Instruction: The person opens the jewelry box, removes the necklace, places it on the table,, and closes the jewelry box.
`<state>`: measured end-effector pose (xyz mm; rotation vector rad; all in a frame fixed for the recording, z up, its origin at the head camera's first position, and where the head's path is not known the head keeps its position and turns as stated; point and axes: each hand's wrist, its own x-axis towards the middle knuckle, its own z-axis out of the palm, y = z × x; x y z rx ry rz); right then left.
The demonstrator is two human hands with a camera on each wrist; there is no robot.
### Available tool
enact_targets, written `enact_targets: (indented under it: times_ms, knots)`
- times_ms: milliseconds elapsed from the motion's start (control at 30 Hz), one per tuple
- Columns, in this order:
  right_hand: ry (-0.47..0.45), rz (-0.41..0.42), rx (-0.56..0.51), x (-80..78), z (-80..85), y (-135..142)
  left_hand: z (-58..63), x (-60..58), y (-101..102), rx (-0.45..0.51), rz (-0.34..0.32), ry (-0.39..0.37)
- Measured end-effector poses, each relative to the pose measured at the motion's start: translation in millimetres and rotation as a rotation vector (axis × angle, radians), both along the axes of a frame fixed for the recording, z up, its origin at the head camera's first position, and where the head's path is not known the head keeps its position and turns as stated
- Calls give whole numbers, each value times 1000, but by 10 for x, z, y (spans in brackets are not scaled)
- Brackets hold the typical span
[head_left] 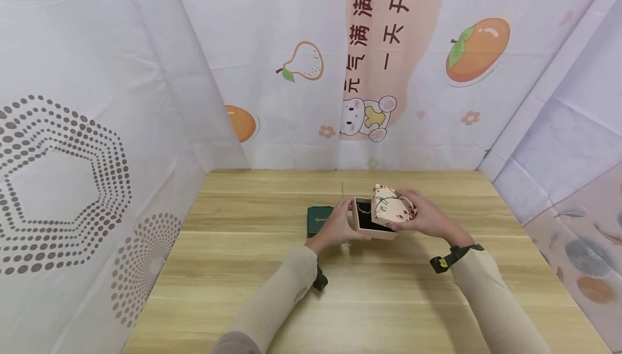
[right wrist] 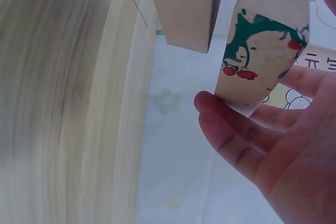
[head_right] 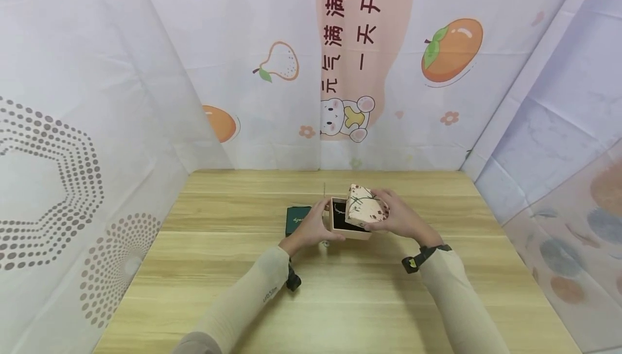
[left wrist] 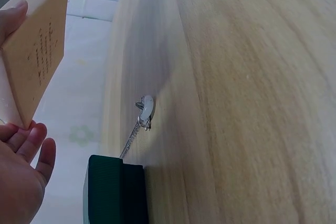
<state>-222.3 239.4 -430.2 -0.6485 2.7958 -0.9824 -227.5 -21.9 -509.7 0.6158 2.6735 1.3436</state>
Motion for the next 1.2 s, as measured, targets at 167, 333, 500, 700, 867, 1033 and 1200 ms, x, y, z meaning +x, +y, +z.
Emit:
enact_targets:
  times_ms: [167, 333, 500, 700, 867, 1033, 1200]
  knots:
    - [-9, -14, -1, 25, -14, 64, 13, 6, 0, 3, 1, -3]
    - [-13, -31, -10, 34, -8, 135, 25, -7, -10, 9, 5, 7]
    - [-28, -41, -25, 49, -10, 185, 25, -21, -20, 3, 12, 13]
    - [-16, -54, -22, 92, -93, 275, 15, -17, -16, 10, 22, -5]
    - [-31, -76, -15, 135, -177, 356, -4, -6, -22, 10, 27, -19]
    - [-45, -109, 15, 182, -229, 403, -7, 3, -38, 16, 23, -18]
    - [-39, -130, 4, 224, -375, 491, -10, 5, -56, 23, 27, -27]
